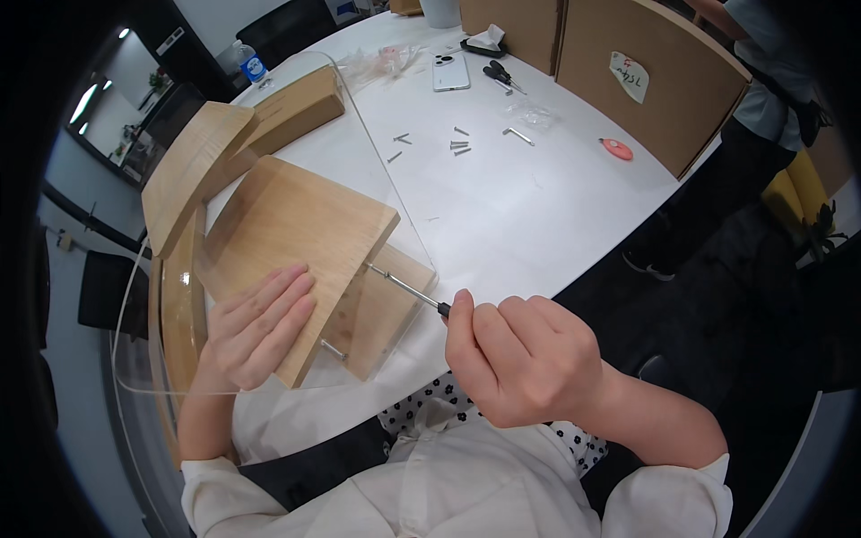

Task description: The person assembles a wooden and acrylic display stand using a screwdriver. They align wooden panels with a clear acrylic sheet, insert screws, and tighten them to secure the components together. The person repeatedly adjusts the pieces and fastens multiple screws to complete the assembly.

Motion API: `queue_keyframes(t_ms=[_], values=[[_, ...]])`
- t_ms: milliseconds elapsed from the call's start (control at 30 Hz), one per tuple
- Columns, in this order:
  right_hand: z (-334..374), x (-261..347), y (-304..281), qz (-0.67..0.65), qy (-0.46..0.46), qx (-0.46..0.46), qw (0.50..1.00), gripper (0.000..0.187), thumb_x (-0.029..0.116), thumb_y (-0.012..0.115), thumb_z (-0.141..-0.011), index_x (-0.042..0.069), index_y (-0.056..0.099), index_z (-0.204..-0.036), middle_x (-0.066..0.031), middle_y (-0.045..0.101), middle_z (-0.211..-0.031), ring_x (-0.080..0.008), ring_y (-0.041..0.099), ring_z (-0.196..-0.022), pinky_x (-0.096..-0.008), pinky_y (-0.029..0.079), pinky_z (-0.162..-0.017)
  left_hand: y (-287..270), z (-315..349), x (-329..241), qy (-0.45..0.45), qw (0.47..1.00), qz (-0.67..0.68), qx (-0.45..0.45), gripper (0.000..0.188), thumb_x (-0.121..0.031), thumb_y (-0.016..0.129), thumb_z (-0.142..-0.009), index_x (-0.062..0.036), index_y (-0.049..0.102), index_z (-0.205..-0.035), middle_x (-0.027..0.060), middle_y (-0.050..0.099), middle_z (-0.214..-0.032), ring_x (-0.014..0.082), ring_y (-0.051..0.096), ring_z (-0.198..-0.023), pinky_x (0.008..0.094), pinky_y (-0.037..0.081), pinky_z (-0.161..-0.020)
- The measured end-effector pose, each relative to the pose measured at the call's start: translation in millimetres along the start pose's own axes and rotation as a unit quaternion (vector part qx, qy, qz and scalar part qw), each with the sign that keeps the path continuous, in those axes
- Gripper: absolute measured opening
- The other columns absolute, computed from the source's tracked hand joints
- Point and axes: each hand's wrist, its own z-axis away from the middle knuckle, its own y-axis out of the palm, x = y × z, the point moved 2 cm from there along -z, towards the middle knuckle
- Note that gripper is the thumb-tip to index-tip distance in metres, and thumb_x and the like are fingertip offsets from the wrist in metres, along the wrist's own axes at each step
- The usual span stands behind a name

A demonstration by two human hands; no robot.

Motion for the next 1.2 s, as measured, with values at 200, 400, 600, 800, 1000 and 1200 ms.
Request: queue_keyframes(t_ms=[200,400,600,800,1000,1200], values=[[-9,-14,1,-0.607,0.603,0.162,0.491,0.017,0.011,0.062,-0.097,-0.005,0.066,-0.096,-0.0022,0.057,-0.067,-0.0054,0.045,-0.049,-0.0194,0.034,-0.045,1,2,0,0.016,1.000,-0.009,-0.010,0.016,0.001,0.066,-0.083,0.0096,0.070,-0.097,0.0230,0.072,-0.101,0.0339,0.073,-0.098,0.0398,0.062,-0.086],[-9,-14,2,-0.468,0.475,0.202,0.717,0.015,0.011,0.064,-0.097,-0.001,0.068,-0.105,-0.0041,0.058,-0.070,-0.0079,0.046,-0.052,-0.0223,0.036,-0.046,2,2,0,0.008,1.000,-0.017,-0.007,0.016,0.001,0.066,-0.084,0.0091,0.070,-0.097,0.0225,0.072,-0.101,0.0344,0.073,-0.098,0.0400,0.062,-0.086],[3,3,3,-0.065,0.112,-0.023,0.991,0.021,0.001,0.070,-0.087,-0.006,0.067,-0.105,-0.0068,0.054,-0.079,-0.0139,0.051,-0.059,-0.0281,0.042,-0.045,1,3,-1,0.001,1.000,-0.016,-0.009,0.017,0.000,0.067,-0.085,0.0087,0.070,-0.098,0.0224,0.072,-0.102,0.0343,0.073,-0.098,0.0398,0.061,-0.086],[-1,0,1,-0.061,0.057,-0.032,0.996,0.012,0.002,0.069,-0.087,-0.006,0.066,-0.094,-0.0045,0.053,-0.063,-0.0123,0.049,-0.047,-0.0238,0.031,-0.041,1,3,0,0.012,1.000,-0.016,-0.008,0.018,0.000,0.067,-0.084,0.0094,0.070,-0.099,0.0223,0.072,-0.102,0.0343,0.073,-0.099,0.0397,0.062,-0.087],[7,-15,13,-0.742,0.623,0.142,0.201,0.030,0.020,0.055,-0.104,-0.003,0.064,-0.087,-0.0032,0.060,-0.066,-0.0051,0.036,-0.043,-0.0219,0.031,-0.044,1,2,1,0.025,1.000,-0.015,-0.008,0.017,0.000,0.066,-0.085,0.0102,0.070,-0.099,0.0227,0.072,-0.101,0.0344,0.073,-0.099,0.0398,0.062,-0.087],[-6,-10,4,-0.599,0.571,0.186,0.530,0.031,0.020,0.056,-0.104,-0.004,0.065,-0.087,-0.0040,0.057,-0.060,-0.0065,0.048,-0.050,-0.0204,0.036,-0.048,0,0,-2,0.005,1.000,-0.016,-0.004,0.018,0.000,0.066,-0.085,0.0095,0.070,-0.100,0.0227,0.072,-0.101,0.0343,0.073,-0.099,0.0397,0.062,-0.086]])
